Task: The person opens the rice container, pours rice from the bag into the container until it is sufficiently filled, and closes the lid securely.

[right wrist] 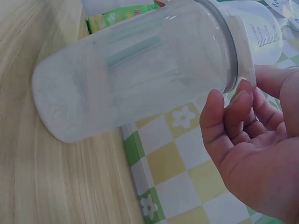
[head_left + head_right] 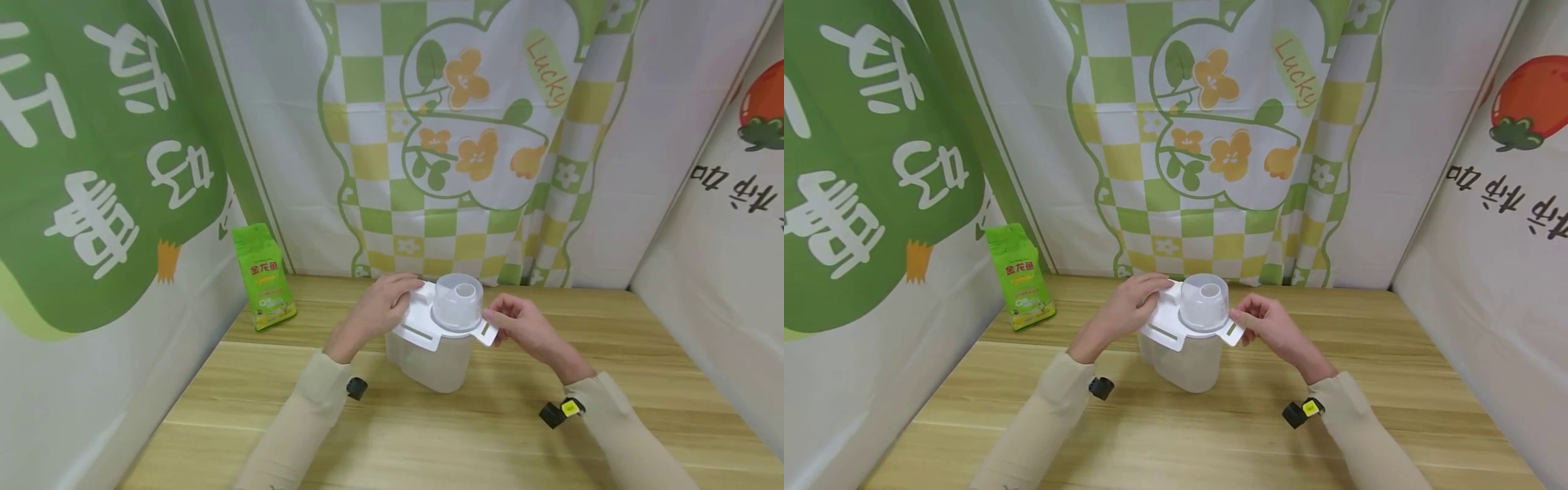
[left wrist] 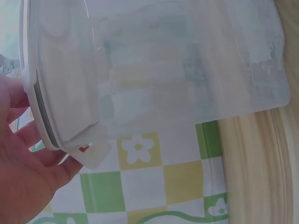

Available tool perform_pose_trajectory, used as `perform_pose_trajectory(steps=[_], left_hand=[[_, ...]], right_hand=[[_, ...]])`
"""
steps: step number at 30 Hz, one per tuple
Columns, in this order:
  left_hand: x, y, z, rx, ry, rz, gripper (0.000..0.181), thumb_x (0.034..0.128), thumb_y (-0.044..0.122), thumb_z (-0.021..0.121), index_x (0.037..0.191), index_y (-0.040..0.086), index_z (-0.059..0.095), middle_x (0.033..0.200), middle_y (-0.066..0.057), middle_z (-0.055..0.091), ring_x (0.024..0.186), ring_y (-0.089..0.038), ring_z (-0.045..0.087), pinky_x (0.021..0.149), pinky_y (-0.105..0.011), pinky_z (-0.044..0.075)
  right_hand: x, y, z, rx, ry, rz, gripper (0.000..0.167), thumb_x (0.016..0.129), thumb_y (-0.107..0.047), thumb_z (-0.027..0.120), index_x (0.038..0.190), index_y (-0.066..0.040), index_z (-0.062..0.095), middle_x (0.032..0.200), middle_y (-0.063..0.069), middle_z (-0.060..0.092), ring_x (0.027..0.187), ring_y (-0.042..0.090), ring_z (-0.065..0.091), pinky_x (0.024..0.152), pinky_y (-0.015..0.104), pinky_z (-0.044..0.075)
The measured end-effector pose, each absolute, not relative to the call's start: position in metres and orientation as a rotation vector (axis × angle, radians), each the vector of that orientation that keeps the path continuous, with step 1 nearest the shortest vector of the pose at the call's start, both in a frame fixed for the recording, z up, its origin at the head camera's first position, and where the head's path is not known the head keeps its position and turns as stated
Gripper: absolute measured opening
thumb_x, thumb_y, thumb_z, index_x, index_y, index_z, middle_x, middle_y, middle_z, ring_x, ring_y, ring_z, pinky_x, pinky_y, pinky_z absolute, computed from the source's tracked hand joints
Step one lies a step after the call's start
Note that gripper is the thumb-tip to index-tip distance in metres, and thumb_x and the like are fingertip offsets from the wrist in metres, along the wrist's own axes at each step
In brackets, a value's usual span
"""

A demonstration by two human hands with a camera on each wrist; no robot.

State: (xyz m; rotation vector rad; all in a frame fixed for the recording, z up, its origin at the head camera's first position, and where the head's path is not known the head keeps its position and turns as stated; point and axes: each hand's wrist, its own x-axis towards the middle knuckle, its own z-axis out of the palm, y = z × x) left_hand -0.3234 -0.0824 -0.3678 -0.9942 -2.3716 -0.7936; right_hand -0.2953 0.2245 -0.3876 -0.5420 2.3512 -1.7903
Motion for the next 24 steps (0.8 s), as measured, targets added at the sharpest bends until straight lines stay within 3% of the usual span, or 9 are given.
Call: perform_pose_trajectory(steps=[6, 13, 18, 21, 24], left_hand=[[-0.328, -0.099, -0.374, -0.897, -2.395, -1.089, 0.033, 0.103, 0.019, 0.048, 0.131, 0.006, 0.058, 0.137, -0.015, 0.056, 0.127, -0.032, 0.053, 0.104, -0.047, 0.048], [-0.341, -0.12, -0.39, -0.876, -2.499, -1.535, 0.063, 0.1032, 0.044, 0.044, 0.153, 0.012, 0.023, 0.153, -0.017, 0.036, 0.136, -0.042, 0.044, 0.107, -0.055, 0.043], [-0.345, -0.127, -0.402, -0.93, -2.619, -1.717, 0.096, 0.0908, 0.067, 0.045, 0.157, 0.019, -0.004, 0.16, -0.024, 0.019, 0.142, -0.046, 0.033, 0.11, -0.054, 0.04], [-0.345, -0.129, -0.408, -0.932, -2.629, -1.846, 0.112, 0.0795, 0.076, 0.05, 0.157, 0.022, -0.01, 0.162, -0.025, 0.01, 0.145, -0.044, 0.028, 0.113, -0.053, 0.037], [-0.346, -0.129, -0.414, -0.932, -2.62, -1.926, 0.121, 0.0717, 0.081, 0.054, 0.157, 0.024, -0.011, 0.161, -0.028, 0.009, 0.146, -0.043, 0.027, 0.114, -0.054, 0.034]], right_hand=[[-0.297, 0.231, -0.388, -0.592, 2.359, -1.741, 0.027, 0.098, -0.025, 0.06, 0.1, 0.002, 0.056, 0.083, 0.003, 0.063, 0.068, 0.013, 0.058, 0.066, 0.036, 0.058], [-0.296, 0.239, -0.375, -0.678, 2.426, -1.632, 0.03, 0.101, -0.025, 0.055, 0.104, 0.005, 0.057, 0.085, 0.007, 0.064, 0.071, 0.02, 0.065, 0.068, 0.039, 0.059], [-0.292, 0.239, -0.362, -0.757, 2.455, -1.591, 0.03, 0.103, -0.024, 0.052, 0.109, 0.005, 0.056, 0.09, 0.016, 0.064, 0.076, 0.031, 0.066, 0.069, 0.04, 0.06], [-0.289, 0.237, -0.355, -0.773, 2.495, -1.564, 0.03, 0.103, -0.025, 0.052, 0.115, 0.003, 0.053, 0.097, 0.022, 0.064, 0.082, 0.03, 0.067, 0.071, 0.04, 0.059], [-0.287, 0.235, -0.35, -0.773, 2.556, -1.536, 0.036, 0.102, -0.026, 0.053, 0.125, 0.001, 0.048, 0.111, 0.025, 0.063, 0.094, 0.027, 0.067, 0.076, 0.039, 0.059]])
